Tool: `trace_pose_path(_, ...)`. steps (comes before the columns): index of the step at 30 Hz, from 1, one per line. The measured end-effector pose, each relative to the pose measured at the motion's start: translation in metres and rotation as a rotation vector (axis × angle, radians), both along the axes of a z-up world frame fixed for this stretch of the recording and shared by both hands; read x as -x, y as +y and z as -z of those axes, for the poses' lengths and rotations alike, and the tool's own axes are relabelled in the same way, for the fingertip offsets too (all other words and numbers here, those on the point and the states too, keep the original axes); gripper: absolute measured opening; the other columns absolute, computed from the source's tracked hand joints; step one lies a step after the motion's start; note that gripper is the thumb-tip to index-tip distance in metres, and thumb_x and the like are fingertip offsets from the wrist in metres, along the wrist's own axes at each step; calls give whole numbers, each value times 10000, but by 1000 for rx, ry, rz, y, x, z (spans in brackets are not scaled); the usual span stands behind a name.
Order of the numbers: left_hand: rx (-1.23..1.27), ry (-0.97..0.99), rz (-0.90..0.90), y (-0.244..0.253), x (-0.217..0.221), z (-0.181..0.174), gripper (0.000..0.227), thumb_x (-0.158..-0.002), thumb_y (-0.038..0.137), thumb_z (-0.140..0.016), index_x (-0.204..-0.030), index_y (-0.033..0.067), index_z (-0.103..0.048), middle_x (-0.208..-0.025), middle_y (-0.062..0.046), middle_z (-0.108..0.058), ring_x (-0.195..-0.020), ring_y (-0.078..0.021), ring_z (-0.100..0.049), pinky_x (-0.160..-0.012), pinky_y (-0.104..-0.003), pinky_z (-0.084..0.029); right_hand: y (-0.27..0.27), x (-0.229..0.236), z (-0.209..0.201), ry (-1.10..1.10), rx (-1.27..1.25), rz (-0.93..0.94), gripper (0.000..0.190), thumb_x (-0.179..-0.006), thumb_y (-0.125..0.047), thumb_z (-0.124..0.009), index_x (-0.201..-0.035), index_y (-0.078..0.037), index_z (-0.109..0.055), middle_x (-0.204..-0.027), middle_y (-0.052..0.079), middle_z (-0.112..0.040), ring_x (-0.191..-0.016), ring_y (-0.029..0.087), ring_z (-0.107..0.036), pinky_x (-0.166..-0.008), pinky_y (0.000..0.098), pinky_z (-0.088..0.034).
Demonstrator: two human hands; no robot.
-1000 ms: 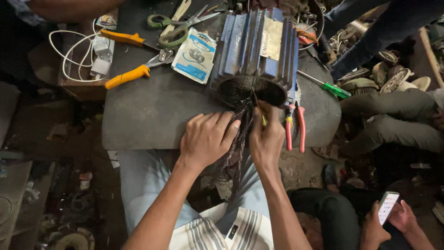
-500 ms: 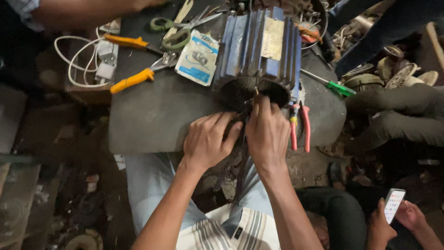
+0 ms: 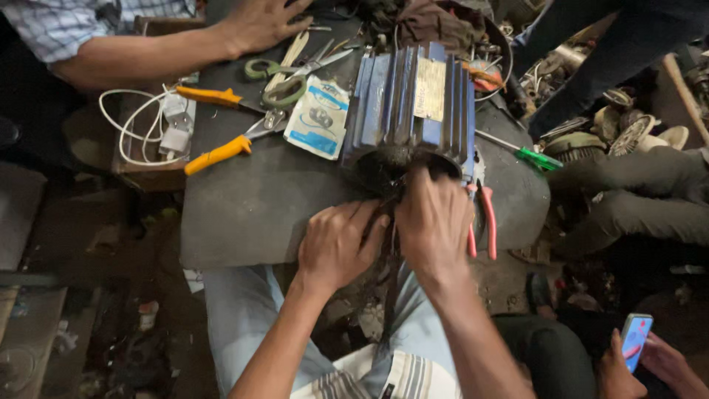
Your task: The person uses pliers and a screwdriver to strip and pull wires from a blue electric motor placed on a workbench. They repeatedly cut and extract wire bundles while another person works nearby.
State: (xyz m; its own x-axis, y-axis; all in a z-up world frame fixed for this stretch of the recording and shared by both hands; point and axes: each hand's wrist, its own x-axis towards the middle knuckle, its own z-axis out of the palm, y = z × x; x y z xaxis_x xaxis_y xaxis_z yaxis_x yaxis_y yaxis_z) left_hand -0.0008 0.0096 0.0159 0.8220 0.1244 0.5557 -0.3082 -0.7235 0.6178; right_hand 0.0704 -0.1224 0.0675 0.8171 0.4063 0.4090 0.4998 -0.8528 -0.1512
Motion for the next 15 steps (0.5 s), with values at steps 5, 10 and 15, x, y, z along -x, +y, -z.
trace_pose_path(5,-13,-52,-5,-3,2,6,232,-992,215,-620,-1062,7,-694,-968,-186,-733,-860,-389,-704,-767,-495,-550,-1,2,4,-40,29,-7,114,-915,-80,-642,-1019,-34,-629,-835,235,-681,-761,444,-667,-624,540,-501)
trace_pose_path(10,-7,-26,-13,-1,1,7,213,-965,221,-636,-1027,32,-710,-924,-166,-738,-813,-378,-699,-738,-489,-543,-16,13,34,27,-471,1,192,-1002,-83,-608,-1156,30,-596,-929,266,-711,-811,447,-694,-658,504,-526)
trace_pose_path(15,-14,-2,3,-2,2,7,210,-958,217,-641,-1027,32,-711,-927,-151,-747,-809,-362,-706,-733,-478,-533,-17,12,44,-57,-544,12,154,-1006,-48,-636,-1128,36,-593,-972,258,-725,-850,433,-709,-694,476,-548)
